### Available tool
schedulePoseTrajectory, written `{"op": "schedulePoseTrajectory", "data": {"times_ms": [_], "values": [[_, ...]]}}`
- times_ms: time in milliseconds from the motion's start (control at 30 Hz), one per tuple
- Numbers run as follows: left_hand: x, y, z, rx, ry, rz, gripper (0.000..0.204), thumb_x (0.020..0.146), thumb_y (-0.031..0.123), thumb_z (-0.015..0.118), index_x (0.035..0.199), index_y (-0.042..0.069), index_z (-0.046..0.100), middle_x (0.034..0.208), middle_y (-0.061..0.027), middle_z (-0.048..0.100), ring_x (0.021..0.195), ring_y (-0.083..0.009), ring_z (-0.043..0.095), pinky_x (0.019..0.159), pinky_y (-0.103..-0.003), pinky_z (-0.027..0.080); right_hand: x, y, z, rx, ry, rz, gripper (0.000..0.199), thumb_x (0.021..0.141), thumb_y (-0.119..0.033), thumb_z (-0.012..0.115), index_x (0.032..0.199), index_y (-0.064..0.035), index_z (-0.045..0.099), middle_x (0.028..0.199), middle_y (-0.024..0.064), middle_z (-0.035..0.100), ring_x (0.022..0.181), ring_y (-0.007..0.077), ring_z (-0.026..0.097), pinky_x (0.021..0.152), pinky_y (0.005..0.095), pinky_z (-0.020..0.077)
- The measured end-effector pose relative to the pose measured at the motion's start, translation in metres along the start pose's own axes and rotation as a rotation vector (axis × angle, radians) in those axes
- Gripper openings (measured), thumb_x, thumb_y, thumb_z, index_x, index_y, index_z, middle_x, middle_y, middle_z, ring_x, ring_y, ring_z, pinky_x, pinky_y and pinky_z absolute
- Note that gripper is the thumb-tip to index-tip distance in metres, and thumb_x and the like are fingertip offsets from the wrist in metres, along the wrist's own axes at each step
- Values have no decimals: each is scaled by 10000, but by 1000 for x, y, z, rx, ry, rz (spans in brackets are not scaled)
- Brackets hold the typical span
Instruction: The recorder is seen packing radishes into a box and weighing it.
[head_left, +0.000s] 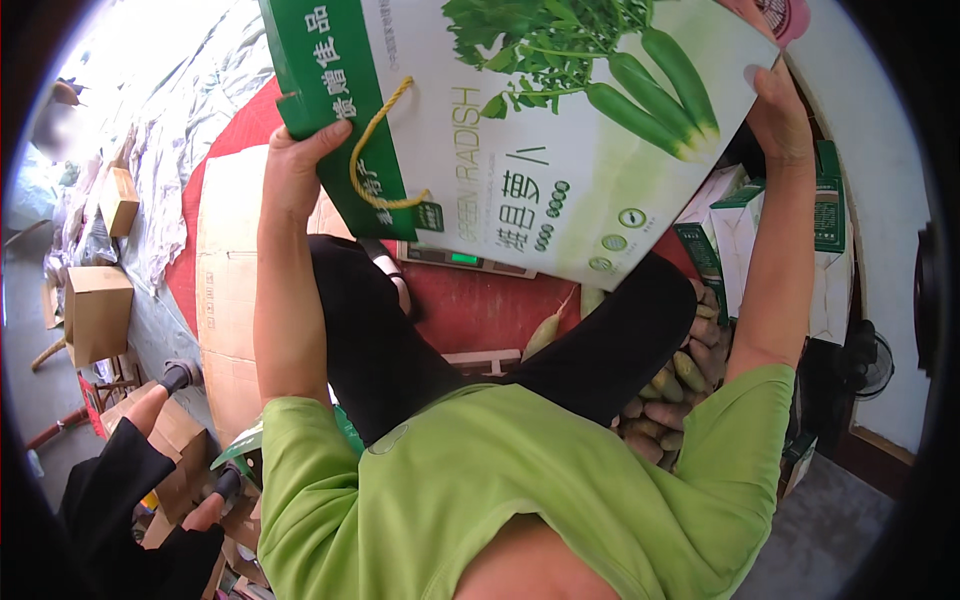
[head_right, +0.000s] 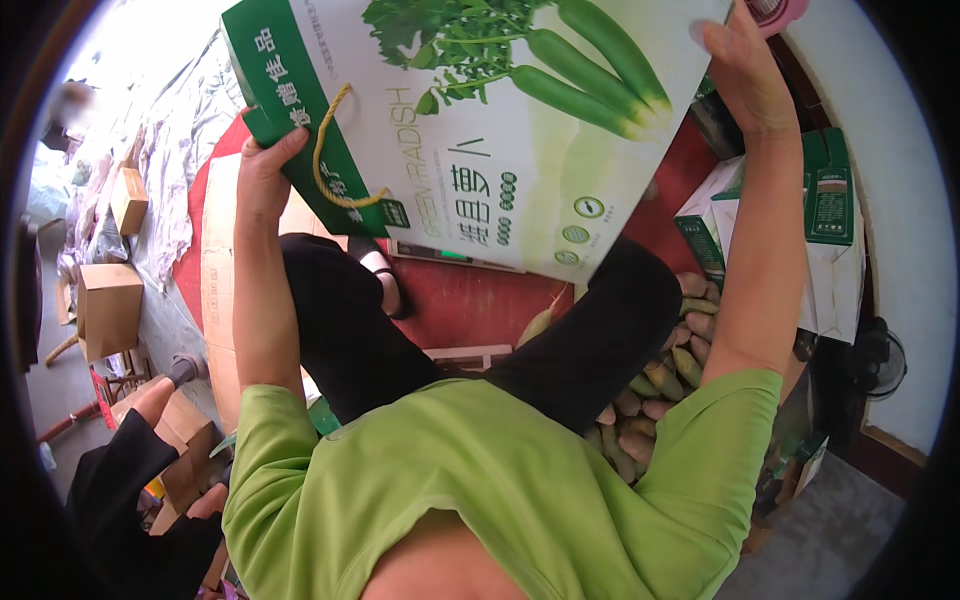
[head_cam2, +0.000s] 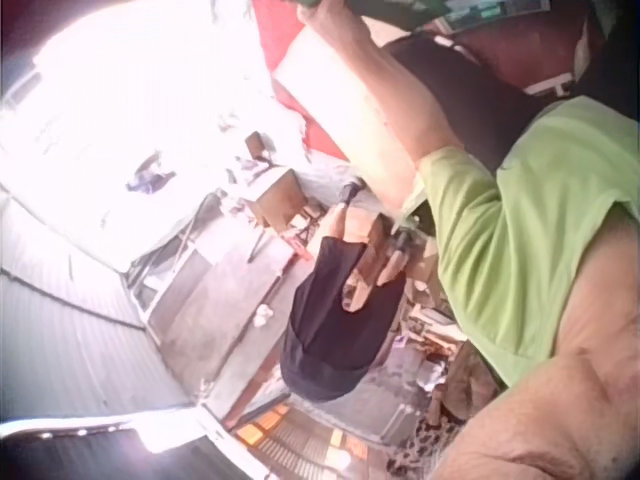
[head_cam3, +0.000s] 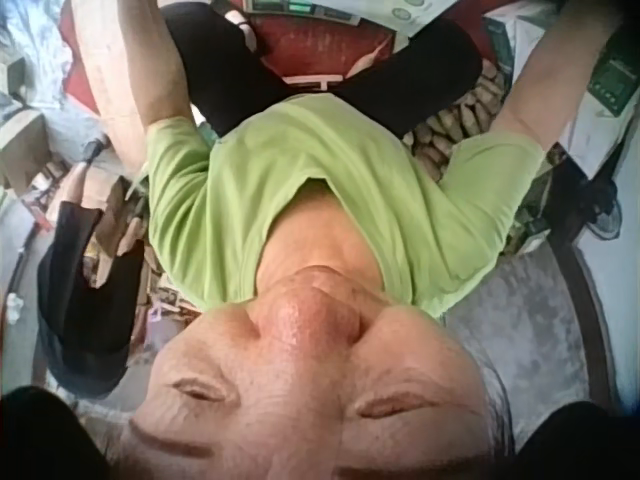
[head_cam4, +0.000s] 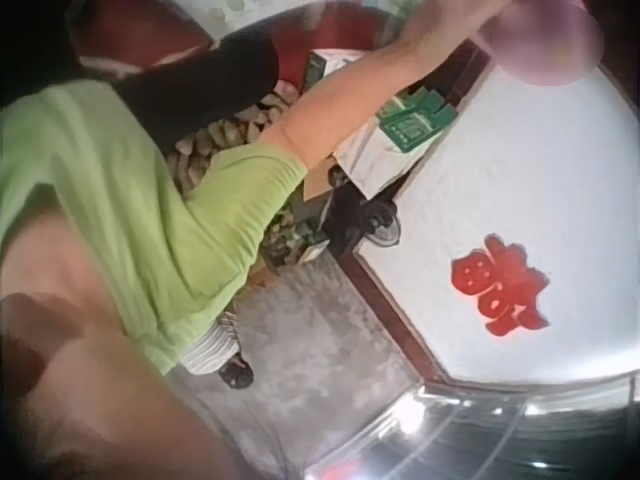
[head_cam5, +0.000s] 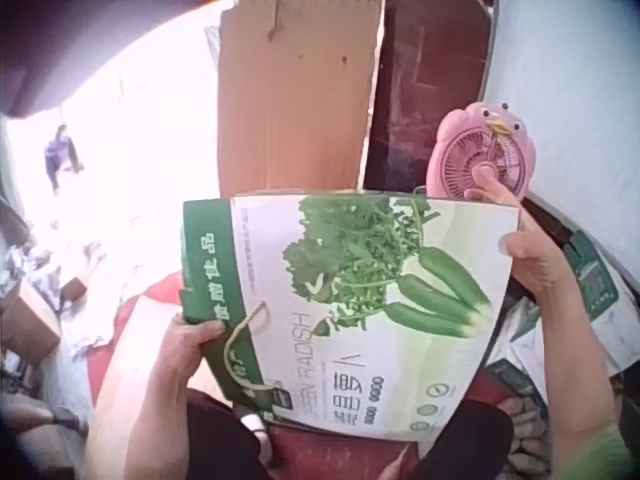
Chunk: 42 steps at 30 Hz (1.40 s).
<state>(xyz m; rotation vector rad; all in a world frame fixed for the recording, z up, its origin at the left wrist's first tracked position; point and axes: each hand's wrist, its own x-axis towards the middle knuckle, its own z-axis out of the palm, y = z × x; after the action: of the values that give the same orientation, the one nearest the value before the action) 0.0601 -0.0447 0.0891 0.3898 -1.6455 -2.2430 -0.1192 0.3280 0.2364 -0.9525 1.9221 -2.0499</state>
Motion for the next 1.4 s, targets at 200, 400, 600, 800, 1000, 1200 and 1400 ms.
{"op": "schedulePoseTrajectory", "data": {"times_ms": [200, 400, 600, 800, 1000, 1200, 1400], "values": [[-15, 7, 38, 340, -127, 203, 133, 774, -4, 708, 906, -11, 705, 925, -44, 694, 789, -109, 644, 703, -241, 513, -44, 80, -67, -126, -109, 355, 673, 809, -275, 695, 1386, -43, 438, 1322, 72, 510, 1148, 152, 515, 1014, 296, 364], [-17, 2, 99, 1266, -262, 728, 83, 756, 131, 646, 807, 167, 700, 821, 10, 569, 824, -197, 608, 636, -343, 508, -103, 134, -62, -339, -162, 574, 727, 803, -264, 702, 1430, -82, 383, 1362, 63, 475, 1161, 155, 485, 970, 288, 383], [-33, -42, 121, 1548, -439, 786, 93, 719, 110, 599, 762, 148, 673, 797, 14, 521, 812, -174, 578, 614, -347, 506, -102, 159, -30, -222, -273, 642, 767, 786, -144, 684, 1451, -52, 313, 1349, 103, 470, 1143, 205, 515, 869, 303, 441], [-36, -54, 141, 1637, -569, 719, 154, 727, 109, 612, 872, 136, 658, 831, -12, 547, 859, -194, 582, 727, -359, 487, -125, 194, -55, -541, -269, 687, 600, 805, -115, 649, 1356, 6, 442, 1222, 170, 559, 1097, 232, 565, 936, 318, 442], [-12, -32, 85, 1649, -269, 595, 425, 753, 108, 671, 1169, 180, 629, 1027, -65, 631, 1001, -279, 591, 871, -408, 459, -170, 201, -88, -469, -60, 638, 559, 827, -134, 628, 1329, 38, 451, 1205, 185, 588, 1099, 223, 579, 943, 339, 454], [-17, -32, 75, 1707, -218, 509, 93, 802, 154, 649, 892, 141, 673, 917, -25, 640, 900, -248, 609, 812, -357, 443, -261, 207, -109, -499, 226, 801, 509, 827, -161, 664, 1295, -23, 519, 1165, 135, 624, 1056, 199, 588, 900, 321, 465], [-27, -35, 91, 1690, -283, 487, 111, 842, 199, 628, 904, 119, 675, 890, -30, 633, 846, -255, 610, 768, -353, 456, -399, 244, -115, -771, 357, 823, 445, 764, -194, 694, 1161, -11, 608, 1103, 209, 640, 1040, 327, 614, 881, 378, 482]]}}
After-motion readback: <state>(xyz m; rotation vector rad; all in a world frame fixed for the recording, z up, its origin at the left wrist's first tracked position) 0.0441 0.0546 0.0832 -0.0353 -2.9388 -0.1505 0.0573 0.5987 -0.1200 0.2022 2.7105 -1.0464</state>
